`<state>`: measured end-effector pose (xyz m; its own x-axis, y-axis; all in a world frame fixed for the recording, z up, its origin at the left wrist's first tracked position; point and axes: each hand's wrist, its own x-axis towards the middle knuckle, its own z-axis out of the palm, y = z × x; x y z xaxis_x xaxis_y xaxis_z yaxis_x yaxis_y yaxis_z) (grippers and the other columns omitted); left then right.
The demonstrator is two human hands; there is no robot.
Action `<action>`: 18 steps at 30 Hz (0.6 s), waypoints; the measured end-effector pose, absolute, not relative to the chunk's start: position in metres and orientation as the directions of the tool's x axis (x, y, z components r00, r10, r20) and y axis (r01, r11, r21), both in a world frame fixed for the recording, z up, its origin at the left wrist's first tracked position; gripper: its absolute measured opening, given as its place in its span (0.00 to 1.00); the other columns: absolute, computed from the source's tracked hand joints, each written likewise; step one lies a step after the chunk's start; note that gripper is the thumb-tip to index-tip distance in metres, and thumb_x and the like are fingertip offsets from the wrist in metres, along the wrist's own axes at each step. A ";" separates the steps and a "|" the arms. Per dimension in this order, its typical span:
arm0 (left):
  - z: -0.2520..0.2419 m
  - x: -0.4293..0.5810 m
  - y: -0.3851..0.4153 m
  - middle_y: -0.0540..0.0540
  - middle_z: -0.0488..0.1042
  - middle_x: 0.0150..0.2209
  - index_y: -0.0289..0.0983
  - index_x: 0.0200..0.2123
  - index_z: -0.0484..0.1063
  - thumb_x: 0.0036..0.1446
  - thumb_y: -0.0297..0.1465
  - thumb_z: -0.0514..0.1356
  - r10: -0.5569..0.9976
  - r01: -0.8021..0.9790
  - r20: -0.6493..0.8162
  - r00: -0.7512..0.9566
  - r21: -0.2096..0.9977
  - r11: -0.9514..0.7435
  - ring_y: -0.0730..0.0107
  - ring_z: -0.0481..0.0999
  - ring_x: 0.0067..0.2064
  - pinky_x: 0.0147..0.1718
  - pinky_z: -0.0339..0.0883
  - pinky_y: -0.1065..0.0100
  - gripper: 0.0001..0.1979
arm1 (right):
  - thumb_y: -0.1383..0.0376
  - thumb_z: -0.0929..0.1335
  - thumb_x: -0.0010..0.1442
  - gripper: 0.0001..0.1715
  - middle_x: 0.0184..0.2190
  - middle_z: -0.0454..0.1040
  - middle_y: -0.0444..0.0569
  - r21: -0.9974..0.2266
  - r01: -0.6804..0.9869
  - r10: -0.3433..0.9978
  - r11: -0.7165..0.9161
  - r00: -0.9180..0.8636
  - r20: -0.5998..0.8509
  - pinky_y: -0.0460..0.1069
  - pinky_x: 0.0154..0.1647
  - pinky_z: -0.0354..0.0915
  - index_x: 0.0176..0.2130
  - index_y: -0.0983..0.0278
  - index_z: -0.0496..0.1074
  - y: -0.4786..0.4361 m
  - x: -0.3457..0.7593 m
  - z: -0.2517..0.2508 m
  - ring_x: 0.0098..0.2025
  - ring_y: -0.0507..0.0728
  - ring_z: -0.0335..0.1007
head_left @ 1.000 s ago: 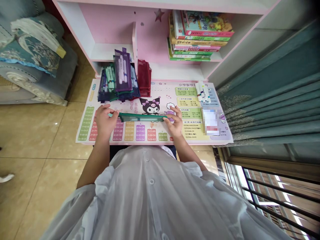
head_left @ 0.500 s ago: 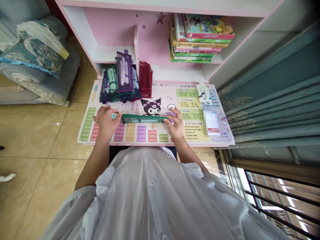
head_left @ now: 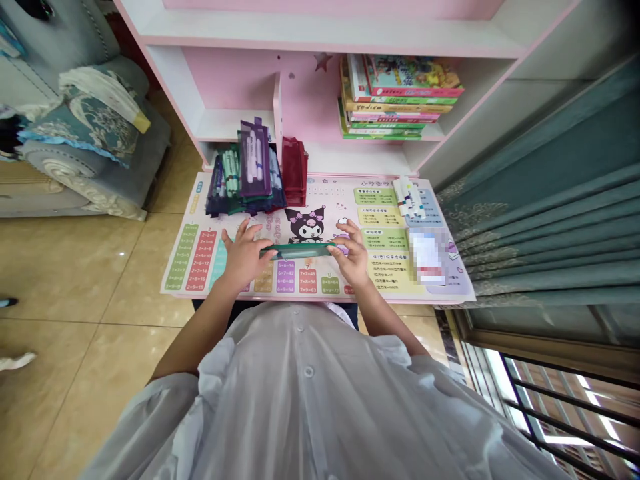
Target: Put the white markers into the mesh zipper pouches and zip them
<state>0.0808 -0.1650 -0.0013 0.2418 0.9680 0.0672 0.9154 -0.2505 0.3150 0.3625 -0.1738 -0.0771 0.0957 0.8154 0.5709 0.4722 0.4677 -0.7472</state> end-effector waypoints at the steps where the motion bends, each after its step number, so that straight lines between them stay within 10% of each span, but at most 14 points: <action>1: -0.002 0.081 -0.166 0.43 0.71 0.63 0.46 0.37 0.82 0.60 0.37 0.64 0.966 0.909 0.072 0.249 0.327 -0.258 0.41 0.54 0.72 0.65 0.35 0.22 0.07 | 0.51 0.71 0.62 0.14 0.54 0.75 0.50 -0.748 0.470 0.818 0.468 0.092 0.569 0.71 0.70 0.56 0.33 0.58 0.77 -0.173 0.361 -0.073 0.69 0.67 0.60; 18: -0.003 0.005 -0.192 0.45 0.75 0.58 0.42 0.33 0.76 0.60 0.39 0.62 0.935 0.735 0.274 -0.227 0.678 -0.021 0.54 0.62 0.70 0.69 0.52 0.44 0.08 | 0.50 0.71 0.63 0.15 0.54 0.74 0.54 -0.741 0.528 0.829 0.414 0.119 0.547 0.71 0.68 0.59 0.41 0.57 0.77 -0.168 0.311 -0.056 0.68 0.68 0.61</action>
